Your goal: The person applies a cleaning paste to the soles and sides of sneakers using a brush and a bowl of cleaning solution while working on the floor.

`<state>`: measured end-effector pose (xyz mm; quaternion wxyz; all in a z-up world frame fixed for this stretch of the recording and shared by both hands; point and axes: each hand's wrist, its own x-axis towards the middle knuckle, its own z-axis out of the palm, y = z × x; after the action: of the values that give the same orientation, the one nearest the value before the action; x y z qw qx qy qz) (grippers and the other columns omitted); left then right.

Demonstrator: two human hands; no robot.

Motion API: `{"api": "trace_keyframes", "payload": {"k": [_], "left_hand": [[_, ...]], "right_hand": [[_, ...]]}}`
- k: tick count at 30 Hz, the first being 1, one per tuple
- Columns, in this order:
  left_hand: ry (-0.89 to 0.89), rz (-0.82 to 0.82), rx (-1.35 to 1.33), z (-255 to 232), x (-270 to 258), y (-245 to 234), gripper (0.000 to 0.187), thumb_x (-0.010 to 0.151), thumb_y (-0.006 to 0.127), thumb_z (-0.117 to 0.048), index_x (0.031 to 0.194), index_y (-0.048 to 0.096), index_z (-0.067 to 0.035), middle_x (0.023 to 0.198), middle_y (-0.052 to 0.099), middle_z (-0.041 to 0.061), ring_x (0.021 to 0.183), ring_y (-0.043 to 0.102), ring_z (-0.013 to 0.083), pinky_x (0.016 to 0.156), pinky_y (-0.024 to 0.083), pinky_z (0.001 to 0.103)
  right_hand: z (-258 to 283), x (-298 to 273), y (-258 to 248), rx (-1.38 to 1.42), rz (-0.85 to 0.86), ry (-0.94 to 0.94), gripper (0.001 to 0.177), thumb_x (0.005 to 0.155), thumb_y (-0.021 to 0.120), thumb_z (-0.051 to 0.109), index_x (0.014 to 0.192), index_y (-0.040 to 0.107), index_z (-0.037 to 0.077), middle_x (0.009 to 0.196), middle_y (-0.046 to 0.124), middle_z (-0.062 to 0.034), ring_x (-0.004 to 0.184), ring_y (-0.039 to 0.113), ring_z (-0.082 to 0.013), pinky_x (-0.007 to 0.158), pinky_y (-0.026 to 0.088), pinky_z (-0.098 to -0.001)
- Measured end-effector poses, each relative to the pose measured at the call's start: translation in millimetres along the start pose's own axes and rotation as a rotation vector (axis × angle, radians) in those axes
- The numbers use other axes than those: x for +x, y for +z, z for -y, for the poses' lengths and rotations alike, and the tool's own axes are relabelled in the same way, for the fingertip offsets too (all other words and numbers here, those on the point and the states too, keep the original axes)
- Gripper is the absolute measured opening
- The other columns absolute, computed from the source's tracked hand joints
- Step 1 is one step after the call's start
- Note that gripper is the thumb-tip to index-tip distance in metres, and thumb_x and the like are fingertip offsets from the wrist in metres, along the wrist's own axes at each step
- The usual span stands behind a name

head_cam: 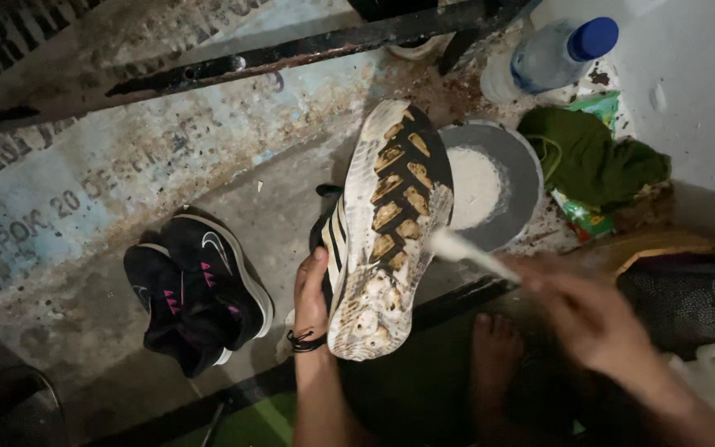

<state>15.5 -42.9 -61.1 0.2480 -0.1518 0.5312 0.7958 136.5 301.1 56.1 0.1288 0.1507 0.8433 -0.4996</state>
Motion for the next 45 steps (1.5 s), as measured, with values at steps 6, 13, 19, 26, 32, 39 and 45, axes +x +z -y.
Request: {"api": "trace_keyframes", "payload": {"k": [6,13,19,26,32,39,45], "left_hand": [[0.028,-0.070,-0.072,-4.2,-6.0,13.9,0.043,0.103,0.067,-0.034,0.125,0.078,0.002,0.129,0.079,0.017,0.120,0.073,0.0260,0.109,0.054,0.040],[0.073,-0.086,0.092,-24.5,-12.7,20.4,0.033,0.103,0.065,-0.044,0.107,0.062,-0.012,0.110,0.065,0.002,0.106,0.057,0.0184,0.098,0.043,0.040],[0.064,-0.101,0.009,-27.8,-12.0,26.7,0.049,0.102,0.065,-0.041,0.127,0.077,-0.001,0.130,0.078,0.013,0.122,0.072,0.0277,0.107,0.053,0.043],[0.115,-0.103,0.008,-19.8,-6.2,19.0,0.049,0.105,0.062,-0.038,0.134,0.074,-0.001,0.140,0.074,0.015,0.132,0.069,0.0280,0.116,0.050,0.043],[0.114,-0.099,0.081,-28.3,-6.6,21.0,0.049,0.104,0.063,-0.047,0.124,0.079,-0.005,0.127,0.079,0.013,0.120,0.074,0.0319,0.101,0.056,0.048],[0.095,-0.236,0.032,-27.9,2.5,11.2,0.060,0.100,0.062,-0.043,0.138,0.070,0.003,0.143,0.072,0.018,0.135,0.067,0.0291,0.116,0.050,0.043],[-0.035,-0.434,-0.419,-28.3,7.3,9.9,0.033,0.098,0.077,-0.032,0.111,0.081,-0.002,0.104,0.081,0.020,0.093,0.079,0.0286,0.091,0.064,0.045]], "right_hand": [[32.7,9.6,29.1,-0.260,0.070,-0.426,0.060,0.102,0.051,0.001,0.158,0.055,0.025,0.119,0.066,-0.0075,0.085,0.069,-0.0284,0.071,0.053,-0.0351],[21.7,5.4,38.4,-0.915,-0.165,-0.575,0.066,0.096,0.067,0.021,0.159,0.054,0.035,0.095,0.049,0.0026,0.049,0.034,-0.0117,0.033,0.038,-0.0324],[8.6,3.1,30.5,-0.785,-0.075,-0.551,0.063,0.101,0.057,0.014,0.161,0.050,0.033,0.097,0.049,0.0012,0.056,0.047,-0.0188,0.037,0.045,-0.0378],[17.4,6.1,30.3,-0.778,-0.111,-0.609,0.064,0.093,0.066,0.019,0.155,0.057,0.031,0.099,0.056,0.0017,0.063,0.057,-0.0157,0.040,0.047,-0.0358],[16.2,12.4,24.5,-0.600,0.006,-0.559,0.059,0.103,0.051,0.006,0.157,0.055,0.028,0.108,0.058,-0.0039,0.059,0.053,-0.0227,0.043,0.042,-0.0384],[-22.3,58.0,15.1,-0.108,-0.100,-0.325,0.041,0.104,0.059,-0.004,0.142,0.067,0.008,0.128,0.079,-0.0151,0.082,0.076,-0.0202,0.072,0.060,-0.0320],[-66.4,81.0,83.1,-1.090,-0.136,-0.072,0.070,0.090,0.069,0.005,0.155,0.065,0.030,0.104,0.076,-0.0061,0.067,0.080,-0.0234,0.054,0.063,-0.0379]]}}
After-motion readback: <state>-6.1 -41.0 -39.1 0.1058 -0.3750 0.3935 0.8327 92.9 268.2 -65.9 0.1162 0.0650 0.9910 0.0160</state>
